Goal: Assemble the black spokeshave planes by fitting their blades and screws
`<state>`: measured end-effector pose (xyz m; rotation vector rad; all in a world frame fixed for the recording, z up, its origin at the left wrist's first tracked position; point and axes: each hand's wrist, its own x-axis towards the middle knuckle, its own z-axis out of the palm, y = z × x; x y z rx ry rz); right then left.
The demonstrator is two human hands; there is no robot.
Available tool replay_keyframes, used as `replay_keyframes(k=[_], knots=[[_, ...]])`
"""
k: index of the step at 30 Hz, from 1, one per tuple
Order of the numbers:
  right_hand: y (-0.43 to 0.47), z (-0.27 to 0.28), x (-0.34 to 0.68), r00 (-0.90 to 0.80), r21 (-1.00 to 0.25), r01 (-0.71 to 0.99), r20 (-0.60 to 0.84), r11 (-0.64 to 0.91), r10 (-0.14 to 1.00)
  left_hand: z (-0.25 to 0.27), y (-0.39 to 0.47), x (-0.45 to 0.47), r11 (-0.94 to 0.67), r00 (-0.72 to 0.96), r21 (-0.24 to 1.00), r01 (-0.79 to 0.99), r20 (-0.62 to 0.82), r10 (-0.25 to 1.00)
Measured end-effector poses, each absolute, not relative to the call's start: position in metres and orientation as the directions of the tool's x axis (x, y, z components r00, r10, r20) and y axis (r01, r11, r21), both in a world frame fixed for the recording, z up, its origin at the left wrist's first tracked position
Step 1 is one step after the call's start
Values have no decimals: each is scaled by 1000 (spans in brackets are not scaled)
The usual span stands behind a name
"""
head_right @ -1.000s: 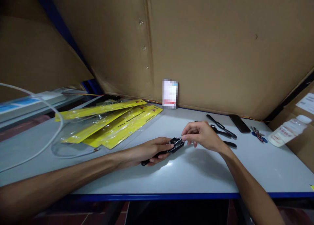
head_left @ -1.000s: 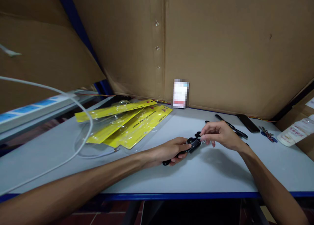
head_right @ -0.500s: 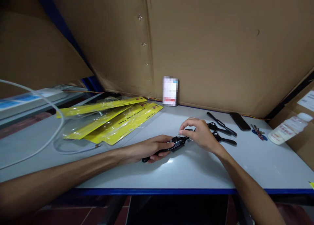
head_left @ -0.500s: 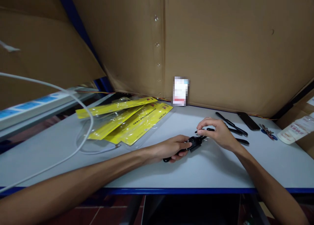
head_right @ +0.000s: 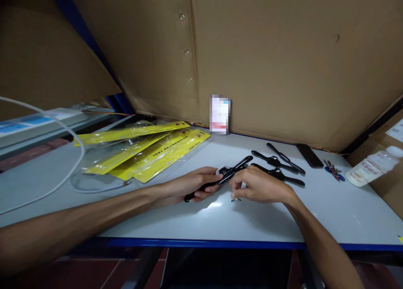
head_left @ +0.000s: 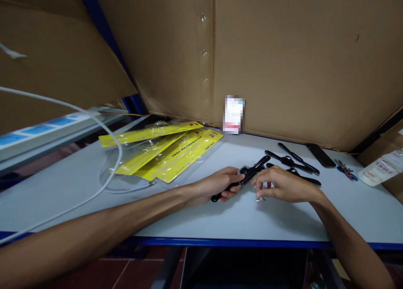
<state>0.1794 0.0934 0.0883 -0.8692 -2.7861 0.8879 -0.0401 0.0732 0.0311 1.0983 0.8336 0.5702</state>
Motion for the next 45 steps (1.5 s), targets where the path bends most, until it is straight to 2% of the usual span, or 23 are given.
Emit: replay_keyframes(k=[2,4,8,11,14,19,23,26,39,42,45], knots=[[95,92,181,-828,-598,468,-40,650,559,33,73,-40,366,580,931,10,-303,756],[96,96,181,-777,-650,447,59,615,627,34,72,-41,360,593,932,44,-314,741],[96,91,175,-572,-727,408,268,553,775,35,72,-42,357,634,929,94,-333,698],[96,76,167,-488,-778,373,299,506,820,34,72,-43,351,654,929,113,-336,678],[96,64,161,-472,-776,368,319,512,822,32,73,-43,338,663,934,119,-328,673],[96,57,157,-456,-665,413,440,622,774,31,74,-44,331,684,936,123,-321,655],[97,51,154,-515,-495,380,589,782,623,34,74,-44,328,693,936,128,-321,645],[98,45,153,-536,-420,347,645,839,545,37,73,-44,346,710,931,115,-321,627],[100,41,154,-570,-353,341,660,871,491,37,76,-43,419,703,906,67,-340,624],[100,39,154,-596,-249,365,677,897,431,35,77,-44,432,703,899,67,-350,619],[98,39,154,-663,-50,406,671,913,332,34,78,-44,448,700,892,60,-358,618]])
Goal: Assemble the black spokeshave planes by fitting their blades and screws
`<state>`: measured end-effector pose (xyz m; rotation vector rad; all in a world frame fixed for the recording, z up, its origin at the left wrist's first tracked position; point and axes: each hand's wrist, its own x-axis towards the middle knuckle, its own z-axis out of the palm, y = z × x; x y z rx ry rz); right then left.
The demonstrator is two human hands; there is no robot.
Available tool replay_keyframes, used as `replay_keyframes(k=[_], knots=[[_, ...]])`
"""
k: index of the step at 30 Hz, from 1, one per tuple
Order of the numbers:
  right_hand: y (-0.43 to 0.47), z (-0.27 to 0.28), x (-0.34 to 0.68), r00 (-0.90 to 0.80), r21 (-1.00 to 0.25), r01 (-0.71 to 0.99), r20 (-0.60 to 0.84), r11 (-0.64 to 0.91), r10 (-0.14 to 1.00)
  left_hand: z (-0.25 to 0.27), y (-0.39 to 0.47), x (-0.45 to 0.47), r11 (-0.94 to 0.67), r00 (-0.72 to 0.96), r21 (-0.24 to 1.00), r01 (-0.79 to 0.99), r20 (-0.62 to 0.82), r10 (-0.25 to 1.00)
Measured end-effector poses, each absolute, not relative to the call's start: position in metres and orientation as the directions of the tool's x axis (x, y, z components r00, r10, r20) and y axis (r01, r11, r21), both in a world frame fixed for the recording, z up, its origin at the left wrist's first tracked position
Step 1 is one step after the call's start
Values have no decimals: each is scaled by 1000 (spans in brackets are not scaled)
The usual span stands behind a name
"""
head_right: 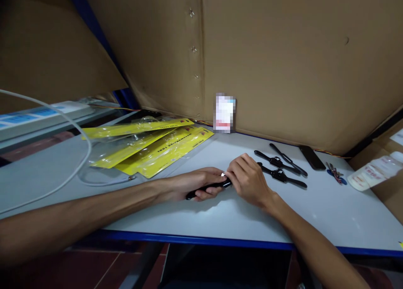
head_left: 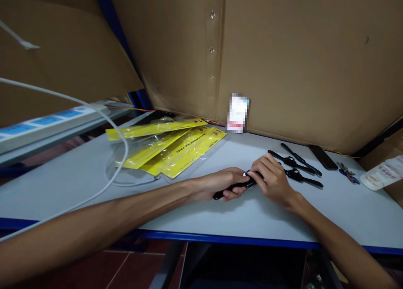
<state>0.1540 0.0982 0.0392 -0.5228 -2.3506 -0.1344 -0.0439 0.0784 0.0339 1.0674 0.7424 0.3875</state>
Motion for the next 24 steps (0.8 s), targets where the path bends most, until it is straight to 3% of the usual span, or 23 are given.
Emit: replay_keyframes(k=[3,7,14,18,24], knots=[[96,41,154,-723,129,445,636,886,270,34,80,-44,467,696,884,35,-357,623],[95,43,154,-744,189,513,584,837,324,35,81,-44,472,687,882,12,-350,637],[97,41,153,-739,68,540,515,839,434,35,79,-42,438,656,897,58,-365,660],[97,43,153,-752,-35,491,486,870,444,35,77,-41,392,652,915,90,-352,672],[99,42,155,-752,-88,471,479,878,452,36,75,-40,361,646,926,113,-344,681]])
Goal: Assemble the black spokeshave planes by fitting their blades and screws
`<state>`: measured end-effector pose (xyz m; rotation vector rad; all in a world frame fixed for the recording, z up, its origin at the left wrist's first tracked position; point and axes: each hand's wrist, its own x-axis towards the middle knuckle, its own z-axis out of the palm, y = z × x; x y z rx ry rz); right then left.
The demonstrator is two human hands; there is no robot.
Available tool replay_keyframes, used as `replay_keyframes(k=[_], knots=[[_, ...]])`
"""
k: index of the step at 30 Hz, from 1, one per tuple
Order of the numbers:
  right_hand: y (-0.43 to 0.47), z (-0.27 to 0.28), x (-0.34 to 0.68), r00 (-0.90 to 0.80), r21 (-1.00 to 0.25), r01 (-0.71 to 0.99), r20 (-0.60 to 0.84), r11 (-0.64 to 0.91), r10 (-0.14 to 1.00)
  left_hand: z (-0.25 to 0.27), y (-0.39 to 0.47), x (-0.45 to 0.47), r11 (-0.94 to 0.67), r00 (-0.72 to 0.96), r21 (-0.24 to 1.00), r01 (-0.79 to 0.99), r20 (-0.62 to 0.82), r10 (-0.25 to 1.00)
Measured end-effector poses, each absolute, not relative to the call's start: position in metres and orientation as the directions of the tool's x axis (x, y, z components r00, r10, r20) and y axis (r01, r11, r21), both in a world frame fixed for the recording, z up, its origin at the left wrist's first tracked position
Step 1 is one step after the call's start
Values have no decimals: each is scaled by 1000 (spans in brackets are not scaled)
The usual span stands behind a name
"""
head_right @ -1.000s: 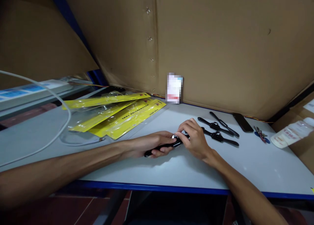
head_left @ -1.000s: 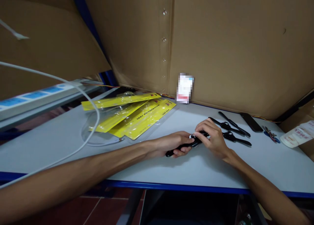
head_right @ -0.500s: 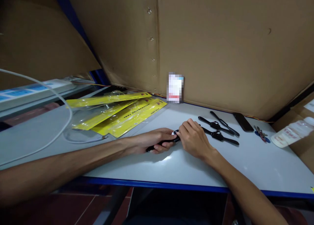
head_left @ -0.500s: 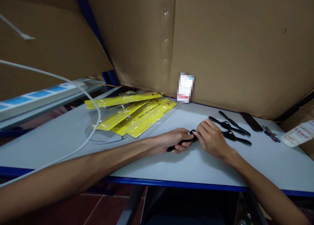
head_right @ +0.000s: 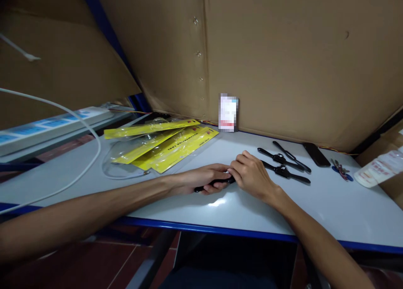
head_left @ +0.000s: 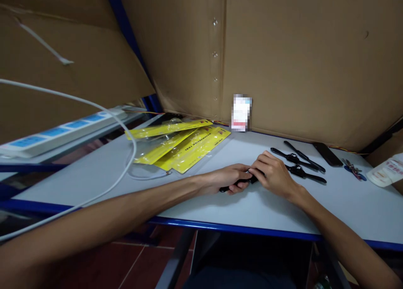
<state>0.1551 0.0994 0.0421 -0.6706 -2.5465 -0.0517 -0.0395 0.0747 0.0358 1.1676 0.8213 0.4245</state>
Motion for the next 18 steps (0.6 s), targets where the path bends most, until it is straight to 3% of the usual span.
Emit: replay_keyframes(k=[7,13,18], knots=[[99,39,150,-661,-330,511,439,794,609,36,75,-38,350,632,924,153,-364,684],[97,37,141,-506,-559,577,326,595,798,36,74,-38,319,629,929,190,-364,687],[96,32,134,-435,-610,579,330,541,838,39,72,-36,300,626,932,205,-360,692]])
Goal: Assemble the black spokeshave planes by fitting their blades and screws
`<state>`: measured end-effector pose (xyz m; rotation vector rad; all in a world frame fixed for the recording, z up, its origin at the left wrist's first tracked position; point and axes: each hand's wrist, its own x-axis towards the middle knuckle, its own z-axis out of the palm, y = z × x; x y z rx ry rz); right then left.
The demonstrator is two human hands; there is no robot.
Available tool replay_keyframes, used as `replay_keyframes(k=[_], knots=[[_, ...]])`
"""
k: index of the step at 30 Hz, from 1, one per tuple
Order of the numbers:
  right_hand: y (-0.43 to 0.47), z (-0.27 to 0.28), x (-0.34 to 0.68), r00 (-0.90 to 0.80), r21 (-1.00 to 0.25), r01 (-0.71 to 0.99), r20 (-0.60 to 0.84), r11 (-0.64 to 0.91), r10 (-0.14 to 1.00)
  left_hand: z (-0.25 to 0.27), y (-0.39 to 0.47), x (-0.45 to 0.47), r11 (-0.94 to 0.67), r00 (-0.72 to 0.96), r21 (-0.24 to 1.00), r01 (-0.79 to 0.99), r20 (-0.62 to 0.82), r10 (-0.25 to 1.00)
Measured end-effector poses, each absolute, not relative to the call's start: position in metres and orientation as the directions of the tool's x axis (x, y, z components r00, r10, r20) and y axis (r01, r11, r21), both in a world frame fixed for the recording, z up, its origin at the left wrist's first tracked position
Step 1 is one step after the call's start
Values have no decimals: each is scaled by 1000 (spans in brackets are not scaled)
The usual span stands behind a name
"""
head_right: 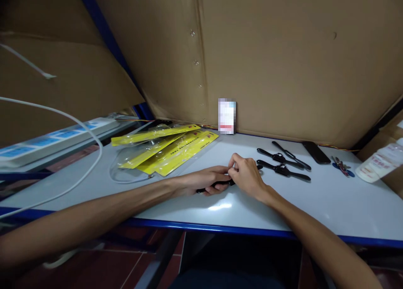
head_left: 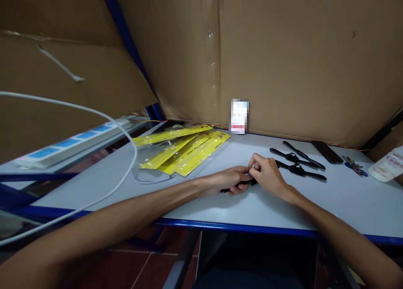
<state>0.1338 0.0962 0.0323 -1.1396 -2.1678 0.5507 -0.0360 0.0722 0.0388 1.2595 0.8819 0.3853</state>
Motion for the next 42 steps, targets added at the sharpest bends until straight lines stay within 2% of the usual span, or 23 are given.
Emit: replay_keyframes(k=[6,11,13,21,28,31,34,39,42], knots=[[101,34,137,-465,-651,532,310,542,829,38,73,-38,321,623,930,181,-361,694],[115,44,155,-649,-799,377,133,469,749,37,77,-43,347,649,925,156,-361,669],[120,47,160,-683,-811,364,102,458,723,37,77,-44,347,666,926,147,-352,657],[114,52,157,-661,-619,473,222,627,717,35,79,-46,332,678,933,138,-333,656],[111,47,154,-683,-399,447,426,800,594,38,78,-46,323,676,934,152,-337,655],[109,45,152,-682,-351,440,468,826,562,37,78,-45,318,683,936,150,-330,652],[105,43,148,-652,-417,454,448,788,612,36,77,-45,322,678,935,146,-332,656],[106,43,146,-550,-653,487,286,580,785,35,77,-46,334,672,930,153,-346,655],[112,47,153,-592,-749,440,173,496,787,35,78,-47,345,684,929,136,-340,646]])
